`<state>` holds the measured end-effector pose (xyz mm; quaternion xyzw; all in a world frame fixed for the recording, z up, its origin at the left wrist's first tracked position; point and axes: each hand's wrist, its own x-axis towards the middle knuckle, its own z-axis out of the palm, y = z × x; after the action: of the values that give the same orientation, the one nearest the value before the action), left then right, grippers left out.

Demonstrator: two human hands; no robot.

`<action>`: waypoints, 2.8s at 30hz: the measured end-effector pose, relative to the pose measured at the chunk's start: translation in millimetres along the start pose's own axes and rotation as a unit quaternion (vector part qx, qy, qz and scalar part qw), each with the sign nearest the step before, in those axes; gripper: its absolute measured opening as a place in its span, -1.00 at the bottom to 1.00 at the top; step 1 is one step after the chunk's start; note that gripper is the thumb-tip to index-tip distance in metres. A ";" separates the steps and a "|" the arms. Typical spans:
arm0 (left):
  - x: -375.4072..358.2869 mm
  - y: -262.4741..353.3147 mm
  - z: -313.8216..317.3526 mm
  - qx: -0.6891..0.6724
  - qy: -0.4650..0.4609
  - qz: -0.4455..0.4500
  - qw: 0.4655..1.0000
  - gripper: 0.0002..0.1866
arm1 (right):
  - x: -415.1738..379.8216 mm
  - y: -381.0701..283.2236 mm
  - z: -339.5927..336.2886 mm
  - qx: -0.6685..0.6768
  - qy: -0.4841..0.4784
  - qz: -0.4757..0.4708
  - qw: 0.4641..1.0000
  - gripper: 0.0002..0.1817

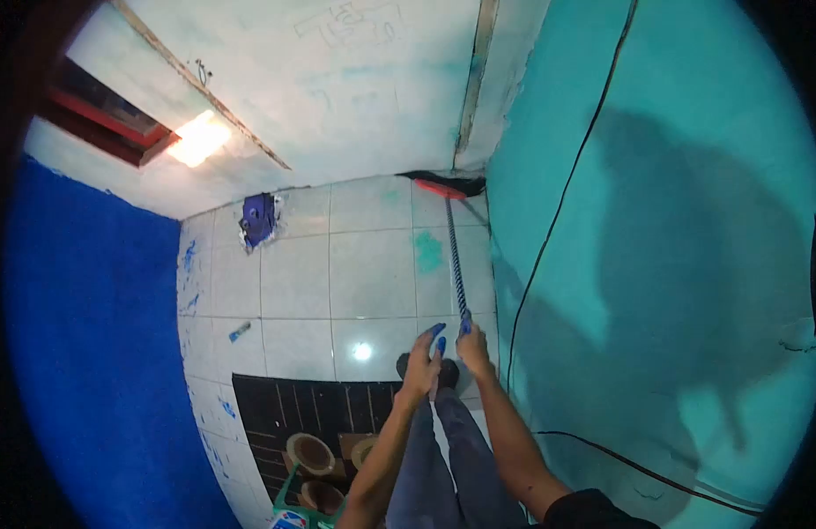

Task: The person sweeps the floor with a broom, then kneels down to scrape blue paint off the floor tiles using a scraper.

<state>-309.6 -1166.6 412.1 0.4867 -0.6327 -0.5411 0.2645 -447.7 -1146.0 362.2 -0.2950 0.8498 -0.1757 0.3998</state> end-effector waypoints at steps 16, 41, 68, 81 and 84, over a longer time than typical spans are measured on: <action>-34.1 -40.0 -33.3 -0.020 0.050 -0.048 0.997 -0.61 | 22.8 -42.0 16.4 0.018 0.006 -0.116 0.993 -0.71; -25.2 -29.4 -147.7 0.019 0.143 -0.028 0.989 -0.61 | -3.4 -45.9 103.2 -0.046 -0.093 -0.247 0.963 -0.54; -15.3 -11.5 -105.0 0.010 0.091 0.014 0.996 -0.62 | -32.3 -28.1 -29.6 0.028 -0.011 -0.204 0.978 -0.73; -50.5 23.4 -89.9 0.033 0.074 0.001 0.997 -0.61 | -137.9 -49.1 -109.8 0.242 -0.161 0.068 0.954 -0.68; -61.0 36.9 -89.5 0.036 0.082 -0.005 0.996 -0.62 | -122.9 37.9 -107.0 0.103 -0.069 -0.059 0.991 -0.67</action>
<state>-221.2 -1152.0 483.1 0.5422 -0.6250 -0.4778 0.2953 -482.9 -1031.4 478.8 -0.3131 0.7788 -0.2651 0.4746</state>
